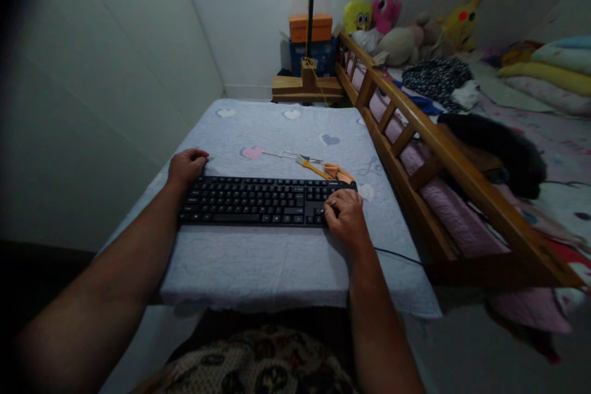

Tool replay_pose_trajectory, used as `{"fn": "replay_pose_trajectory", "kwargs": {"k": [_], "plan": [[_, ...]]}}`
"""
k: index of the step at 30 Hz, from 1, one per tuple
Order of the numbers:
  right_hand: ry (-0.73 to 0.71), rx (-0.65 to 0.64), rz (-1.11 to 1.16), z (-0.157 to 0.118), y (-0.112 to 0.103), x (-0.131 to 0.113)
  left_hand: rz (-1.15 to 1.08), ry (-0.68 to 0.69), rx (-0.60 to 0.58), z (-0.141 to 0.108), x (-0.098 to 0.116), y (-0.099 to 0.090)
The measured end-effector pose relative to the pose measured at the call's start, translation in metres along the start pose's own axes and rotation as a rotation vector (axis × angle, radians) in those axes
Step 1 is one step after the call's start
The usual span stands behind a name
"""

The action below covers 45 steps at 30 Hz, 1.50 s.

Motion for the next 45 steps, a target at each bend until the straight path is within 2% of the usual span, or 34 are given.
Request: {"fn": "replay_pose_trajectory", "kwargs": {"k": [10,24,45], "plan": [[-0.015,-0.041,0.011,-0.002,-0.001,-0.001,-0.003,-0.003,-0.002,-0.002,0.003,-0.001],[0.013,0.017,-0.009,-0.001,0.003,0.001,-0.005,-0.011,0.002,0.000,-0.001,0.000],[-0.039,-0.092,-0.010,0.003,0.012,-0.004,-0.023,-0.017,-0.006,-0.001,0.001,0.000]]}}
Point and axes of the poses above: each hand's wrist, its own z-axis towards the middle knuckle, its own y-axis out of the palm, x = y × z, the point moved 3 cm from there along z, towards the middle knuckle
